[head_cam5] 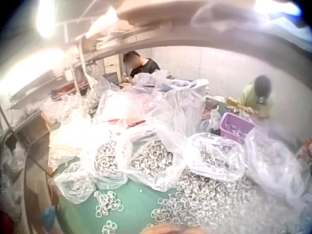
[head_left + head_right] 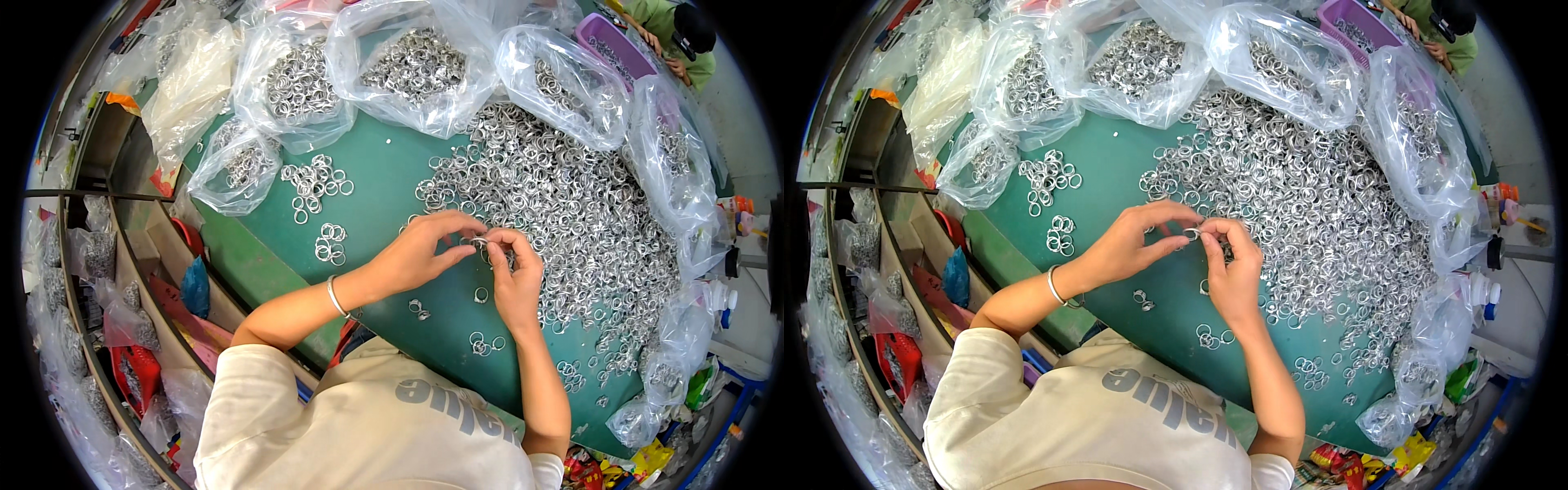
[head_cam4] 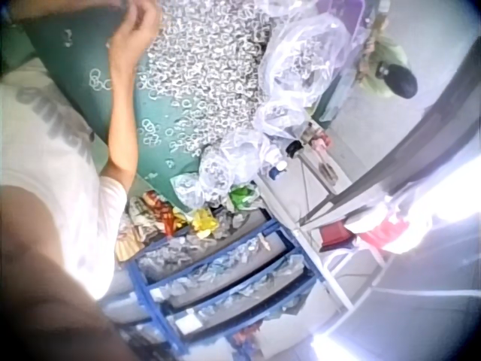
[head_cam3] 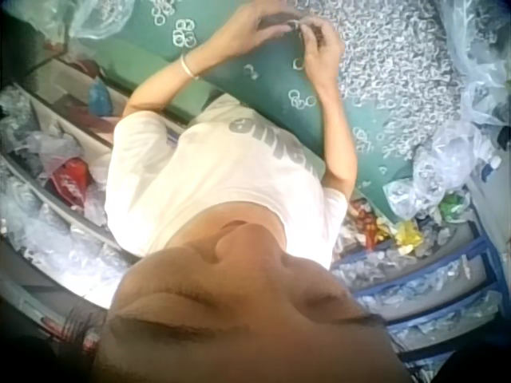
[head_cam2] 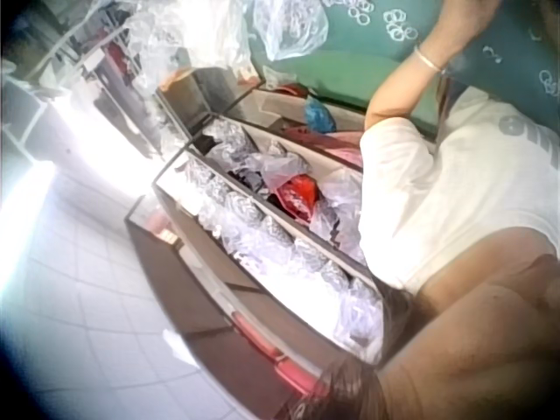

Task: The person sorts small metal rings on a green table by hand, picking up individual rings from a large pile and placing them into several plastic bags.

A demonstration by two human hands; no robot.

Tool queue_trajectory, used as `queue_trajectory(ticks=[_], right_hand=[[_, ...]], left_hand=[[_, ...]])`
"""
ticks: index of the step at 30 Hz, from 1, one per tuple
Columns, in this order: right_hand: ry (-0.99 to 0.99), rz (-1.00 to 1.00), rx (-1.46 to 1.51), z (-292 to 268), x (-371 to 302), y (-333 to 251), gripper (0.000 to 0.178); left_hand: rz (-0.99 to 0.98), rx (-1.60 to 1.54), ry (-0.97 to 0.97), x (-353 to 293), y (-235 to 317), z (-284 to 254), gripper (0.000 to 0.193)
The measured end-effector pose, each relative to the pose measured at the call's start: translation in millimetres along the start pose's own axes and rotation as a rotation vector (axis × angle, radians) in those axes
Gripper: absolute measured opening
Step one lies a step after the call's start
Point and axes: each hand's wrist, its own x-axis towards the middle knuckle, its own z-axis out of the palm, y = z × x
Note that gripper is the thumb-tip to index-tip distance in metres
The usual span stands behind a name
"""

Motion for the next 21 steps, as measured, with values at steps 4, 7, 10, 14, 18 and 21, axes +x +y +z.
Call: queue_trajectory(ticks=[4,7,10,14,18,21], right_hand=[[0.046,0.181,0.309,0.3,-4.7,-8.2,0.008],[-0.007,0.228,0.206,-2.1,-10.3,-10.0,0.006],[-0.103,0.204,0.089,-5.0,-17.5,-16.3,0.007],[-0.236,0.251,-0.09,-13.3,-26.3,-24.9,0.01],[-0.241,0.072,-0.256,-26.8,-25.4,-34.9,0.008],[-0.074,-0.15,-0.439,-51.1,-13.9,-64.7,0.007]], left_hand=[[-0.161,-0.094,-0.019,-0.3,5.0,-2.5,0.028],[-0.156,-0.15,-0.044,-4.7,11.9,-1.6,0.021],[-0.223,-0.149,-0.106,-10.9,11.1,0.0,0.016],[-0.412,-0.281,-0.144,-17.3,15.0,5.1,0.014],[-0.441,-0.217,-0.272,-13.1,24.8,8.5,0.021],[-0.328,-0.279,-0.202,-8.5,37.2,7.9,0.026]])
